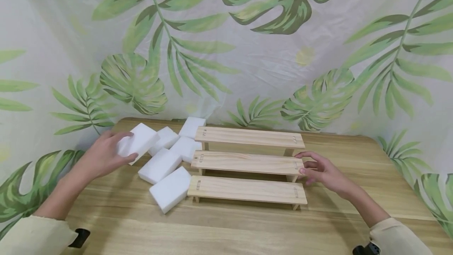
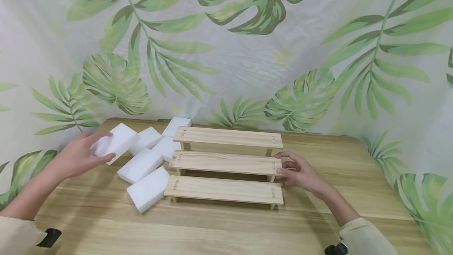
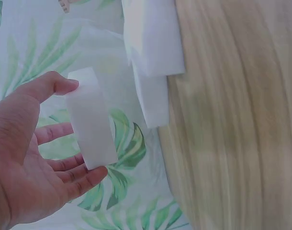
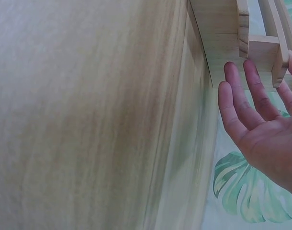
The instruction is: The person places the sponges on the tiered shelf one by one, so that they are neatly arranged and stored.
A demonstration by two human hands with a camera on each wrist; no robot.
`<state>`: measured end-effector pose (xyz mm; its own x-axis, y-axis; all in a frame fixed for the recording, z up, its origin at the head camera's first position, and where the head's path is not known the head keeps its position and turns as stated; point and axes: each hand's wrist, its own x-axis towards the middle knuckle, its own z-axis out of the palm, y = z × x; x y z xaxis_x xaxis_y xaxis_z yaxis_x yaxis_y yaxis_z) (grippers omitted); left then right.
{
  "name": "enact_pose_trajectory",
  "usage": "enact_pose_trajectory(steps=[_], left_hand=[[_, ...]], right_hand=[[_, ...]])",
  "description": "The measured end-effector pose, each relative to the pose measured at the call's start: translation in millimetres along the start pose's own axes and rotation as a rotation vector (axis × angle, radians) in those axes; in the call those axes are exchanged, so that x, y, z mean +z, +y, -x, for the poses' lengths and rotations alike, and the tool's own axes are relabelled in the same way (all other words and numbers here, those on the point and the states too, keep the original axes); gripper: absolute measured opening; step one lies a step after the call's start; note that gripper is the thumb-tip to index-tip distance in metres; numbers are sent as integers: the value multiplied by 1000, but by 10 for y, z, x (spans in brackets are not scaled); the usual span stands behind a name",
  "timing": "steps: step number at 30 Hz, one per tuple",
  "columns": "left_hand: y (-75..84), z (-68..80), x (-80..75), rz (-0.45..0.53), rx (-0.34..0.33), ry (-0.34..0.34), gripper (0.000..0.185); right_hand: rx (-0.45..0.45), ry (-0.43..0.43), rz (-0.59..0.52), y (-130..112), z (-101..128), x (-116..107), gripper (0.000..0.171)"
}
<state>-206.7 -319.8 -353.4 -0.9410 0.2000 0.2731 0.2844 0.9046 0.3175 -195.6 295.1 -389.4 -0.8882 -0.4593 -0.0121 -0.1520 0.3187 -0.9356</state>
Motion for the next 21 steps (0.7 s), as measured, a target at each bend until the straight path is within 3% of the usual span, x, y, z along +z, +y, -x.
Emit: enact_pose_trajectory(steps=[11,21], left_hand=[[161,-130,23,83,34,15,60],[355,-252,49,143,111,64,55]], right_hand=[[10,9,11,11,1,-8,47],[0,-1,-4,14,8,4,45]])
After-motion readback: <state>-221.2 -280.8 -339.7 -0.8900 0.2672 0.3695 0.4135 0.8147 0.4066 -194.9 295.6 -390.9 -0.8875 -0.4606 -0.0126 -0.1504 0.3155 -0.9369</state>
